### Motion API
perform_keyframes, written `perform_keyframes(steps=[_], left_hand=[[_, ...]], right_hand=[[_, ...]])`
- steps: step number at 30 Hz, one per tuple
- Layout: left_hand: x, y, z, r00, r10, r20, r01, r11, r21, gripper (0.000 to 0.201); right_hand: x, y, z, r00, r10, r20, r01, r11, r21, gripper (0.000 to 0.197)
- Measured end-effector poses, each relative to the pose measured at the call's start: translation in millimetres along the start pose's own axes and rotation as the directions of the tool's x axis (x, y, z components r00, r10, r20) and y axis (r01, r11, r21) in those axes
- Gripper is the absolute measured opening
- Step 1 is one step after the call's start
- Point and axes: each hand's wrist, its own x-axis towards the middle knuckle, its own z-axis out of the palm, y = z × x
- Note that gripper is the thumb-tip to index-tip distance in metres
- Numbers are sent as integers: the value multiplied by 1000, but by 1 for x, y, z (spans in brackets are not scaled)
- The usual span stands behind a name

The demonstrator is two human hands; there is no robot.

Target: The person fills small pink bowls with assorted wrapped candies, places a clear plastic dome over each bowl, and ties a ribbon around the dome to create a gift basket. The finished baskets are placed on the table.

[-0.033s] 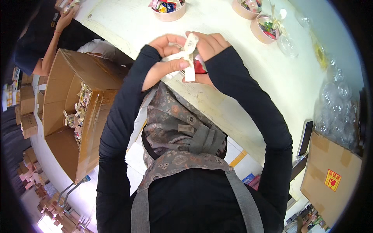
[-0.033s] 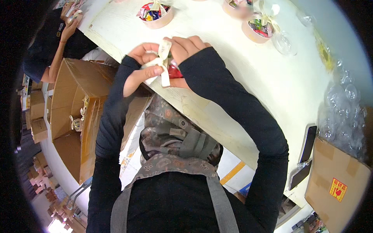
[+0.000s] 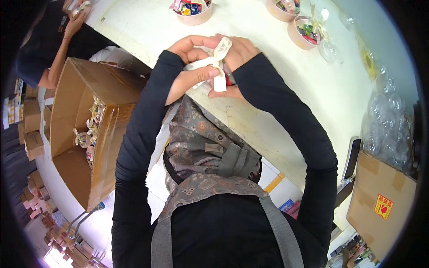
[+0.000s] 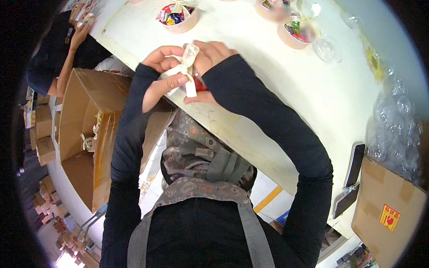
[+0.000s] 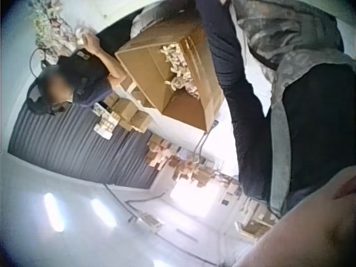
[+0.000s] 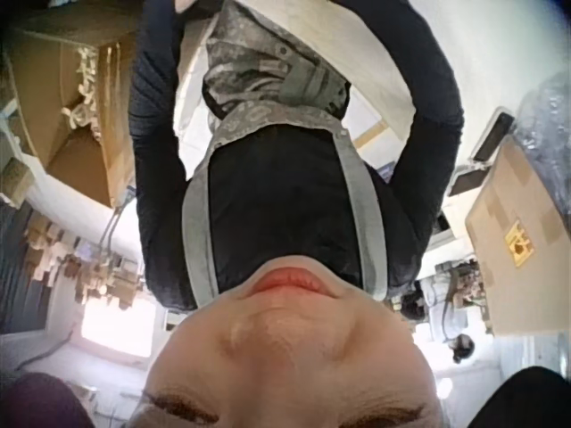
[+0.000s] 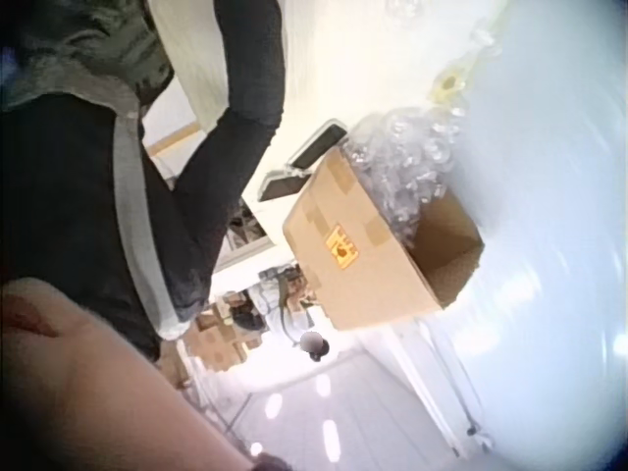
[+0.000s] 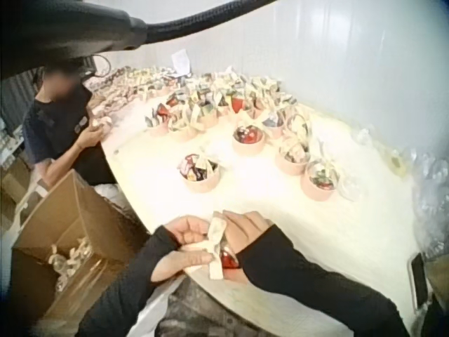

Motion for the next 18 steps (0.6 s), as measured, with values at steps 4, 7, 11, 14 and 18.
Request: perform_keyframes(steps=[4, 7, 11, 14, 18], left_hand=[[0, 1, 3, 993, 11, -119, -18, 998, -60, 43], [-7, -5, 6, 984, 125, -128, -120, 991, 52, 40], [-17, 1, 5, 940, 322, -112, -191, 770, 609, 38], [-28, -4, 5, 906, 321, -276, -191, 892, 409, 49], [-15, -56, -4, 950, 295, -104, -280, 950, 139, 97]], right_hand=[[8, -1, -6, 987, 44, 154, -108, 893, 438, 71], [25, 7, -17, 871, 105, 480, -215, 960, 180, 77], [12, 13, 13, 990, 43, 138, -67, 982, 178, 84], [6, 10, 12, 995, 81, 65, -94, 971, 221, 86], [-5, 54, 57, 1000, -21, -16, 26, 931, 365, 88]])
